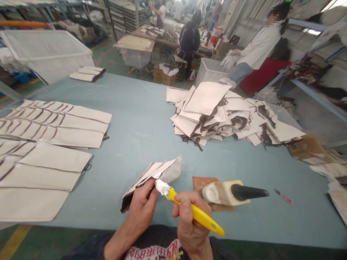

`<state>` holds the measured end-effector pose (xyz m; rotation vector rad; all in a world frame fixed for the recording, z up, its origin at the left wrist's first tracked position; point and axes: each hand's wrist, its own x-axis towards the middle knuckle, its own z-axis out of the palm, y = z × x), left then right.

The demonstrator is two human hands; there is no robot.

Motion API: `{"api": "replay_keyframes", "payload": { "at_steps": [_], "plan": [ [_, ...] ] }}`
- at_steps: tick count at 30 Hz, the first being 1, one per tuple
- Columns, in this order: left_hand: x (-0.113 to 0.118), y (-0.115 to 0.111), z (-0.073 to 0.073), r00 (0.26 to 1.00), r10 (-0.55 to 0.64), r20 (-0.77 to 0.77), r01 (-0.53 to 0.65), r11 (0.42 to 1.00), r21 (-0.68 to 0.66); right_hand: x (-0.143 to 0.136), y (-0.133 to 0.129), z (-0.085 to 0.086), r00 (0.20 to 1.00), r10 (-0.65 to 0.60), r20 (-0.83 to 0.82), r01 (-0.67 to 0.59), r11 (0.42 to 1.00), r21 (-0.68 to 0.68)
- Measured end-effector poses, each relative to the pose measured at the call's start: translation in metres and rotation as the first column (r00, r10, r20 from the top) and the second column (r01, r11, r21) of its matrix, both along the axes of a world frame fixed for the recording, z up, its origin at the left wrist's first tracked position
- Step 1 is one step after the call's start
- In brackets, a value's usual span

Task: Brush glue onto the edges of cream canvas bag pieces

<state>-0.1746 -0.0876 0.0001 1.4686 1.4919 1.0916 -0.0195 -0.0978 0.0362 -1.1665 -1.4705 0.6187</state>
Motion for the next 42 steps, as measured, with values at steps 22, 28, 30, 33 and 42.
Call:
{"api": "replay_keyframes", "payload": {
  "at_steps": [22,28,30,33,42],
  "plan": [
    [-0.014,-0.023,0.006,0.879,-0.414,-0.238,0.445,0.891,0.091,0.046,0.101,-0.027,0.899,0.394,0.188,-0.369,0.916,-0.156],
    [-0.015,-0.025,0.021,0.832,-0.416,-0.368,0.506,0.839,0.197,0.029,0.12,-0.03,0.836,0.452,0.312,-0.453,0.888,-0.074],
    [-0.015,-0.022,0.027,0.819,-0.416,-0.396,0.527,0.818,0.229,0.026,0.123,-0.035,0.843,0.431,0.321,-0.436,0.898,-0.058],
    [-0.016,-0.017,0.035,0.811,-0.442,-0.384,0.553,0.794,0.252,0.027,0.124,-0.04,0.896,0.339,0.288,-0.347,0.938,-0.025],
    [-0.028,0.007,0.039,0.769,-0.402,0.497,0.531,0.835,-0.147,0.059,0.116,-0.019,0.98,0.093,0.173,-0.103,0.993,0.048]
  ]
}}
